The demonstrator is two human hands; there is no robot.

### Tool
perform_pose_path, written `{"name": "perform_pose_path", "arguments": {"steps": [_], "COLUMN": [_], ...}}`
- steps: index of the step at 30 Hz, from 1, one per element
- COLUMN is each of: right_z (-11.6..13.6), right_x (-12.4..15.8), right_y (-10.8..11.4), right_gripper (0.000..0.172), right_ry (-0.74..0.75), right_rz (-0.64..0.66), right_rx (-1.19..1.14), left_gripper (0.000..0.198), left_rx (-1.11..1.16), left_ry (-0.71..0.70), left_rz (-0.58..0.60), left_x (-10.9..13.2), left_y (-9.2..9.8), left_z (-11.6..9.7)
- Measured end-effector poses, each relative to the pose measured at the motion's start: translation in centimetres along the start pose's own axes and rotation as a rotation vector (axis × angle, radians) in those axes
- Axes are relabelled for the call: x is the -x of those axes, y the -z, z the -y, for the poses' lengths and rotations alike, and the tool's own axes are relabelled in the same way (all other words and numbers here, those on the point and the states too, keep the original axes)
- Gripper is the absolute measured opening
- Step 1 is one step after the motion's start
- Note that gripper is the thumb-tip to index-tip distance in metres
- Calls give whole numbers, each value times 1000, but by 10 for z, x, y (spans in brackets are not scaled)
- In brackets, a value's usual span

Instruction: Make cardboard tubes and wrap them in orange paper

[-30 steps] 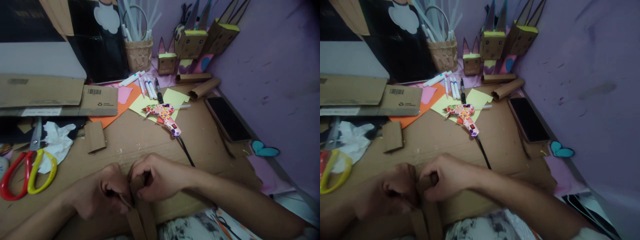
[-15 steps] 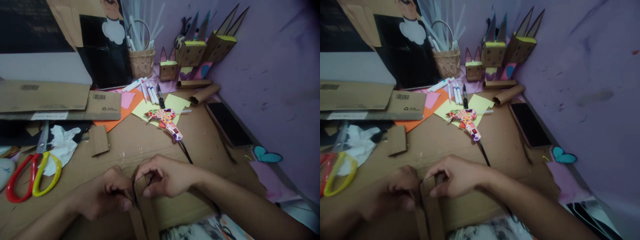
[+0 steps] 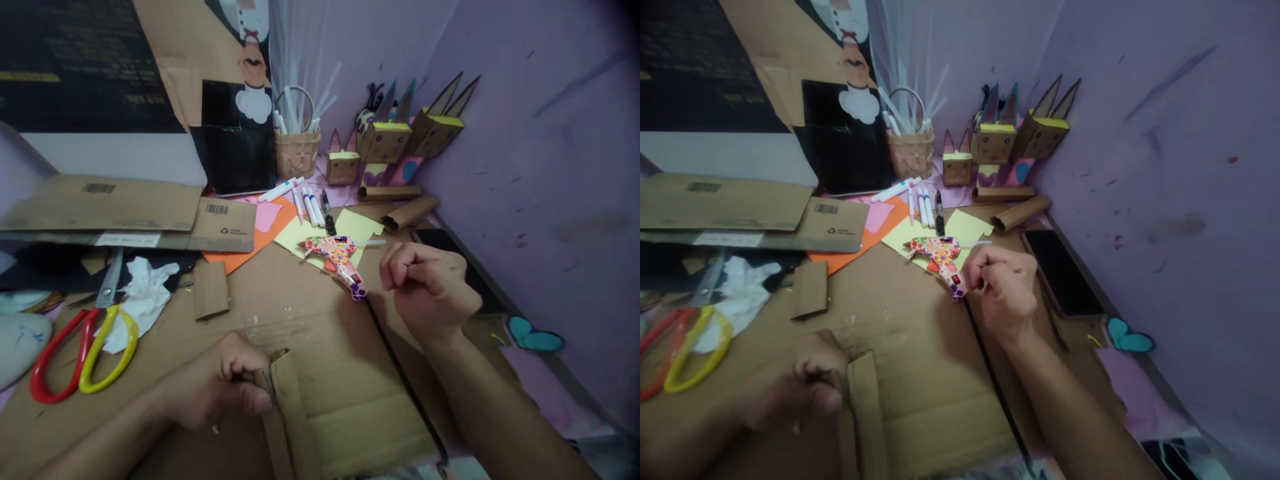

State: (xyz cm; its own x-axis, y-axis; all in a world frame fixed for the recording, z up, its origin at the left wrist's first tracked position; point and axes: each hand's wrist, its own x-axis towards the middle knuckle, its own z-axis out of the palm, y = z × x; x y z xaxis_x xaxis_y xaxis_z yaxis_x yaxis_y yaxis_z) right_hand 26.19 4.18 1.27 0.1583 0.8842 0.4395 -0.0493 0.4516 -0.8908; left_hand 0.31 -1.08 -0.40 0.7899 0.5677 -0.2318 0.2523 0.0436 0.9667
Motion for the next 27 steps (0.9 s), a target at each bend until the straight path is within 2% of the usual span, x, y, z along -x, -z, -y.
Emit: {"name": "perform_pose_path", "arguments": {"steps": [2, 5, 9, 11, 14, 17, 21, 24, 27], "right_z": [-6, -13, -12, -10, -9, -13, -13, -3, 8], "right_x": [-3, -8, -14, -15, -12, -8, -2, 9, 27], "right_y": [7, 12, 10, 5, -5, -13, -16, -13, -9], "right_gripper": [18, 20, 32, 39, 43, 29, 15, 20, 37], "right_ry": [15, -70, -146, -253, -413, -534, -664, -653, -613], "right_rz": [-15, 14, 53, 130, 337, 372, 395, 429, 489], "right_rx": [152, 381, 576, 849, 1223, 1073, 681, 399, 89], "left_gripper": [40, 38, 37, 37, 40, 42, 43, 42, 40], "left_rx": [14, 49, 114, 138, 89, -2, -66, -87, -91], "left_ry": [-10, -10, -16, -8, 14, 23, 29, 40, 56], "left_rz": [-37, -113, -162, -197, -318, -382, -354, -326, -278], "left_x": [2, 7, 13, 17, 23, 27, 29, 28, 25], "left_y": [2, 4, 12, 17, 24, 27, 27, 26, 24], "left_z": [1, 3, 3, 1, -3, -5, -6, -8, -10]}}
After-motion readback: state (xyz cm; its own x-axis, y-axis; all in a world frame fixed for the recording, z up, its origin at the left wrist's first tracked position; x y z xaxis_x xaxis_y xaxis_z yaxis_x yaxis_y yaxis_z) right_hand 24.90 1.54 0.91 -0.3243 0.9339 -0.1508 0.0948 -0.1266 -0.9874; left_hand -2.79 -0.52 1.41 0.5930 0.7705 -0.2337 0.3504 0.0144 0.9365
